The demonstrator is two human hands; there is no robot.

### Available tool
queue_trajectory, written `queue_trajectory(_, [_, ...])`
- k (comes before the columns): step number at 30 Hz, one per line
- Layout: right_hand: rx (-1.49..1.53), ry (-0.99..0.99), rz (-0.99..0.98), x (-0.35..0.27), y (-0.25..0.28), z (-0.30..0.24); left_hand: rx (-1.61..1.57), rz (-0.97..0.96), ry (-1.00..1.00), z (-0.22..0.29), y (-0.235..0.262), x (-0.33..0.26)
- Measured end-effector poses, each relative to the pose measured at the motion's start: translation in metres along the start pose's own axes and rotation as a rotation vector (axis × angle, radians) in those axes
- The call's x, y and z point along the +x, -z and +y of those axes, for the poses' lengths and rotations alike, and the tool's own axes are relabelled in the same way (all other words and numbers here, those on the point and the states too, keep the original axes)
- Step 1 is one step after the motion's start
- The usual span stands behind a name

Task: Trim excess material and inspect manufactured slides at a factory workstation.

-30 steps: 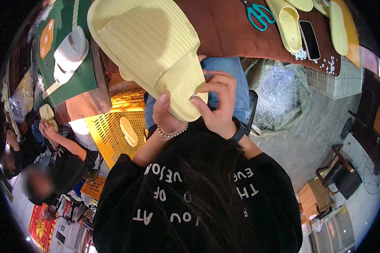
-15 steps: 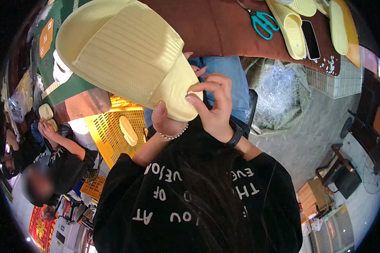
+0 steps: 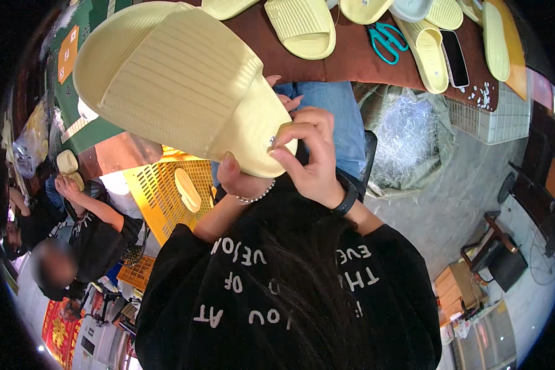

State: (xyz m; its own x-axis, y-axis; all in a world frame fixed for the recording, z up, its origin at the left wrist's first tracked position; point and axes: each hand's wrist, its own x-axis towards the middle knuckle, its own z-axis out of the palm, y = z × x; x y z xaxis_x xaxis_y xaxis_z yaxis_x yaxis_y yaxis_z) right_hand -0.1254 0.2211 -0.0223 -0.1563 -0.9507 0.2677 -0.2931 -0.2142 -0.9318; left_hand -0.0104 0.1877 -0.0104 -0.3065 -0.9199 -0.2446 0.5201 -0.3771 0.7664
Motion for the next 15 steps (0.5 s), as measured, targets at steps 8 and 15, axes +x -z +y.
queue_trajectory(8, [0.095, -0.062, 0.175, -0.002, -0.007, -0.003, 0.073, -0.054, -0.168, -0.004, 0.004, 0.011])
queue_trajectory(15, [0.112, -0.231, 0.232, -0.006, -0.013, -0.016, 0.148, -0.109, -0.328, -0.007, 0.01, 0.018])
